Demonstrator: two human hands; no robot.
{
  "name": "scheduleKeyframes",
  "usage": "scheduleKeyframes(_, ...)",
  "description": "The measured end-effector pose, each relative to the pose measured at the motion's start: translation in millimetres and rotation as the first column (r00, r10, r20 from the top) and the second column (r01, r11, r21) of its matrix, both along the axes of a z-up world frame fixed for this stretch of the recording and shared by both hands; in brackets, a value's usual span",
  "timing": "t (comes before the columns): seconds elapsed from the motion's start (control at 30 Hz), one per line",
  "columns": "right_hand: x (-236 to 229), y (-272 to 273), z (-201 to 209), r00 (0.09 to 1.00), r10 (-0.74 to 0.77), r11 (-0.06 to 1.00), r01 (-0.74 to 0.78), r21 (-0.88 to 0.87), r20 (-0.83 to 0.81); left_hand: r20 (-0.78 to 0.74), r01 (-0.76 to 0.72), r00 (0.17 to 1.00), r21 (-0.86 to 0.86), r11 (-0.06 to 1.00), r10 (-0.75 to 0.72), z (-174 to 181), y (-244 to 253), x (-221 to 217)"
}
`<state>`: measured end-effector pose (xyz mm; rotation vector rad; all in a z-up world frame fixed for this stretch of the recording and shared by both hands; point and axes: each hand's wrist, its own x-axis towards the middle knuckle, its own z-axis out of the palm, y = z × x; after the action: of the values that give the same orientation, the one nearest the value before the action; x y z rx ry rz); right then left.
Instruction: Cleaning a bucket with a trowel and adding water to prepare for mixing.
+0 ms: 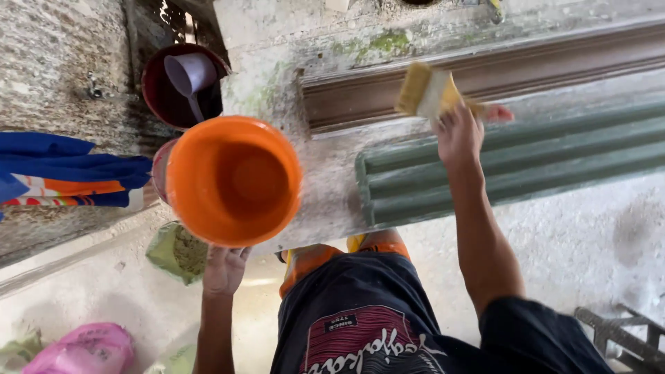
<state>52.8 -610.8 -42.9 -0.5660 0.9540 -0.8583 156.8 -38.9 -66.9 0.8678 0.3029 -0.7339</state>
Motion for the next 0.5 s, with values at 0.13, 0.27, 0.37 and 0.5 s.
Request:
scheduleKeyframes(0.13, 103.3, -112.7, -16.0, 0.969, 0.246, 0.969, -0.247, -0.011, -0.014, -0.13, -0.266, 0.943, 0.255, 0.93, 0.306, -4.4, -36.2, -35.5)
scheduleKeyframes(0.27, 214.9, -210.6, -73.8, 0.914, 0.311, 0.95, -0.311, 0.042, -0.262, -0.175, -0.314, 0.901, 0.37, 0.874, 0.398, 22.0, -93.5, -73.7)
scheduleKeyframes(0.37, 276.8, -251.9, -119.0, 0.959, 0.276, 0.961, -0.276, 0.013, -0.071, -0.271, -0.198, 0.88, 0.537, 0.82, 0.39, 59.8, -141.6, -106.6)
scheduleKeyframes(0.5, 314.2, -271.0, -131.4, 0.956, 0.285, 0.953, -0.275, 0.124, -0.074, -0.414, -0.11, 0.83, 0.537, 0.837, 0.375, 59.1, -155.2, -146.2)
